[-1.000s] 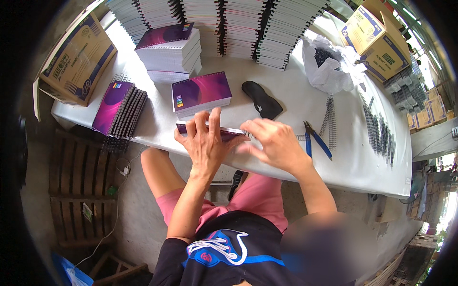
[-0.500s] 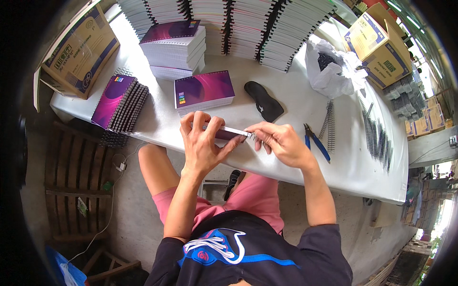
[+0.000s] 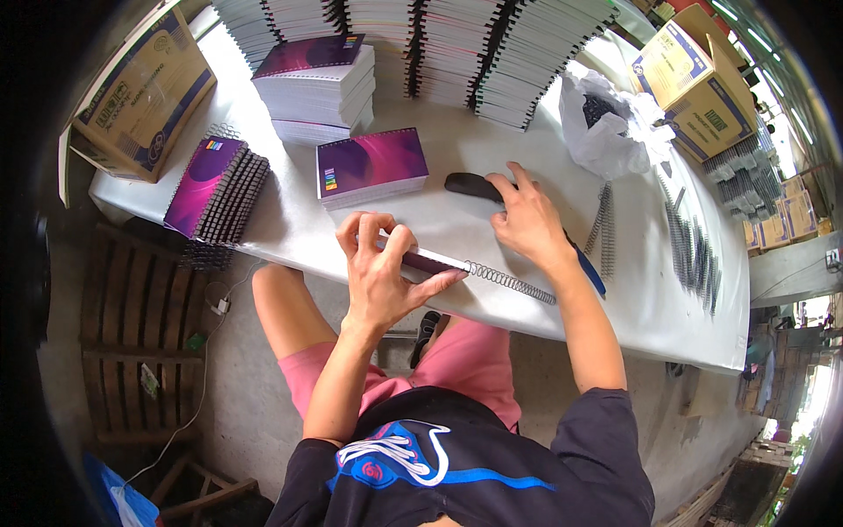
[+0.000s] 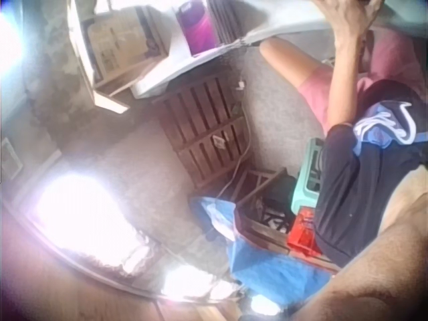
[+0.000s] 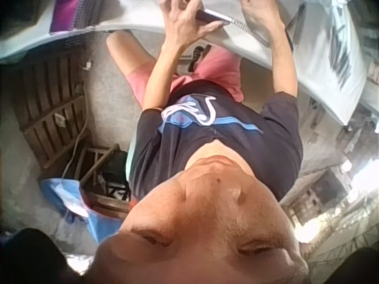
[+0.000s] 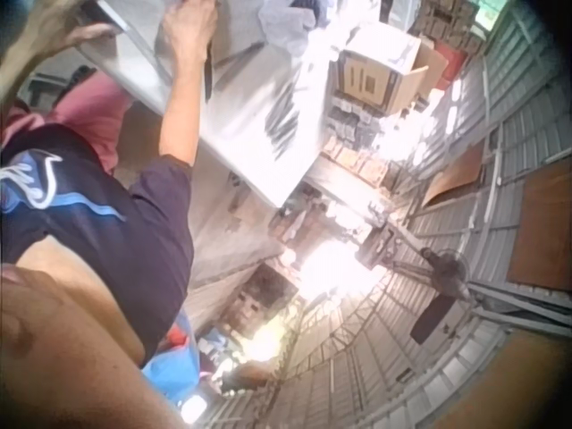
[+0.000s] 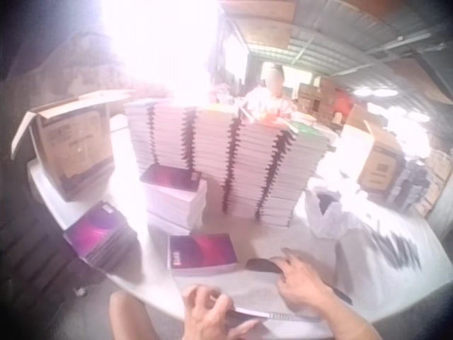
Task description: The person trims the spiral wire of several notebooks using pliers and then stacks the finished notebooks together.
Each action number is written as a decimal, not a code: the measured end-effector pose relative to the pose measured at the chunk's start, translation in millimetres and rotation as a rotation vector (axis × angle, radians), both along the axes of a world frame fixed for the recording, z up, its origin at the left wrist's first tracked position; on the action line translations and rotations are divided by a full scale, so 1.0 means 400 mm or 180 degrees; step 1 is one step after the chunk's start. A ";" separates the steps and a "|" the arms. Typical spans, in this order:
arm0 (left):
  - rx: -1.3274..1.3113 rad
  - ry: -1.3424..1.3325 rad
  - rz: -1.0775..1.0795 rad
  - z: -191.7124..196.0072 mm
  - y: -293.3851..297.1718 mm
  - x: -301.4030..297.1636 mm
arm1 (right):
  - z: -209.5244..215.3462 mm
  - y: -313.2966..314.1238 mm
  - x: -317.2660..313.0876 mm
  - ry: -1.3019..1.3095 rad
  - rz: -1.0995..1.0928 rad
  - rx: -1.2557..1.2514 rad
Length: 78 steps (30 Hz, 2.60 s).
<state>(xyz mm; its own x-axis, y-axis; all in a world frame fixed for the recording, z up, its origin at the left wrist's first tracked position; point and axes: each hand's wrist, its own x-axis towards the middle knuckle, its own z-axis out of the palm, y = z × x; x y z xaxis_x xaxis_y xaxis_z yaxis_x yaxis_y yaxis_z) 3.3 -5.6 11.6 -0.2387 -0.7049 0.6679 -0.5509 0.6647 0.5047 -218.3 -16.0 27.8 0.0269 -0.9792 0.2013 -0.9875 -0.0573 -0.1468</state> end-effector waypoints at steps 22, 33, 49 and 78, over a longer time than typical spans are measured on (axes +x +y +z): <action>0.0294 0.0127 -0.0403 0.009 0.000 0.013 | 0.063 0.061 0.035 -0.3497 0.1409 0.0676; 0.0025 0.0097 0.0000 -0.011 0.011 -0.007 | 0.093 0.082 0.025 -0.1337 0.0219 -0.0708; -0.0110 -0.0064 0.0247 -0.004 0.012 -0.014 | 0.141 0.166 0.124 -0.1633 0.0384 -0.0157; -0.0132 -0.0030 0.0141 -0.004 0.011 -0.010 | 0.090 0.177 0.125 -0.1576 0.0702 -0.0546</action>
